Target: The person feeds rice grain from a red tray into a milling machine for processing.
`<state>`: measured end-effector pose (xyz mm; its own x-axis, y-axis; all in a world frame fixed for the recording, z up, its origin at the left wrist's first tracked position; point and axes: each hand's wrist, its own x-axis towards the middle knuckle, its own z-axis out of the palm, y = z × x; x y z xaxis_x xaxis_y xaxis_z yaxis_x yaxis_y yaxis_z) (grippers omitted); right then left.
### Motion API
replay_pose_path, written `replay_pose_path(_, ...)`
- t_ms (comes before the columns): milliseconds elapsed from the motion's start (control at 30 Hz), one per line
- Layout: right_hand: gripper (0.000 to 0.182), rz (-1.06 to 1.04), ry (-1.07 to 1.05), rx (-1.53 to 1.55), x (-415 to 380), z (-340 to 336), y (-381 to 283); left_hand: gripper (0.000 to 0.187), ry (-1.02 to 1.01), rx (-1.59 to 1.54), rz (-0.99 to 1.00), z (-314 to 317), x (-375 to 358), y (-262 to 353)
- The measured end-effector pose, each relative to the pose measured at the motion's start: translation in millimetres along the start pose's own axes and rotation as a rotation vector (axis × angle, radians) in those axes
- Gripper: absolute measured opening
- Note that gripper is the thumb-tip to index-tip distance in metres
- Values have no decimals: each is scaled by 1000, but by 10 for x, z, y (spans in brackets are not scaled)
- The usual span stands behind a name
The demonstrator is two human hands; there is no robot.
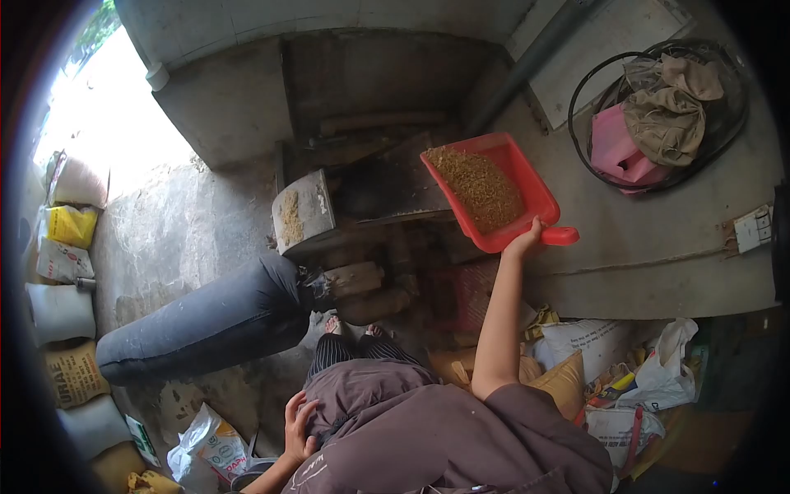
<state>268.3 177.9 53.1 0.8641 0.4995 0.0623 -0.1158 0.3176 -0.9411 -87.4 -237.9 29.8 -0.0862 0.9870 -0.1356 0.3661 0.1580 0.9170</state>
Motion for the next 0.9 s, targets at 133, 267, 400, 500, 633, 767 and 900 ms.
replay_pose_path(133,14,63,-16,47,-14,-10,-80,78,-50,64,1,7,-110,0)
replay_pose_path(267,14,45,-4,21,15,-21,-108,83,-48,109,-18,73,-171,88)
replay_pose_path(400,15,37,26,13,-49,18,-144,84,-31,132,-32,113,-139,83)
replay_pose_path(500,17,25,-18,-12,12,-12,-130,85,-36,58,-60,141,-151,62)
replay_pose_path(633,17,-16,-10,-40,-26,6,-139,84,-48,46,-33,164,-138,28)
replay_pose_path(767,16,9,-16,-12,-38,50,-154,83,-69,59,-2,154,-110,41)
replay_pose_path(900,16,-16,-24,-45,8,21,-102,82,-75,66,-1,158,-110,62)
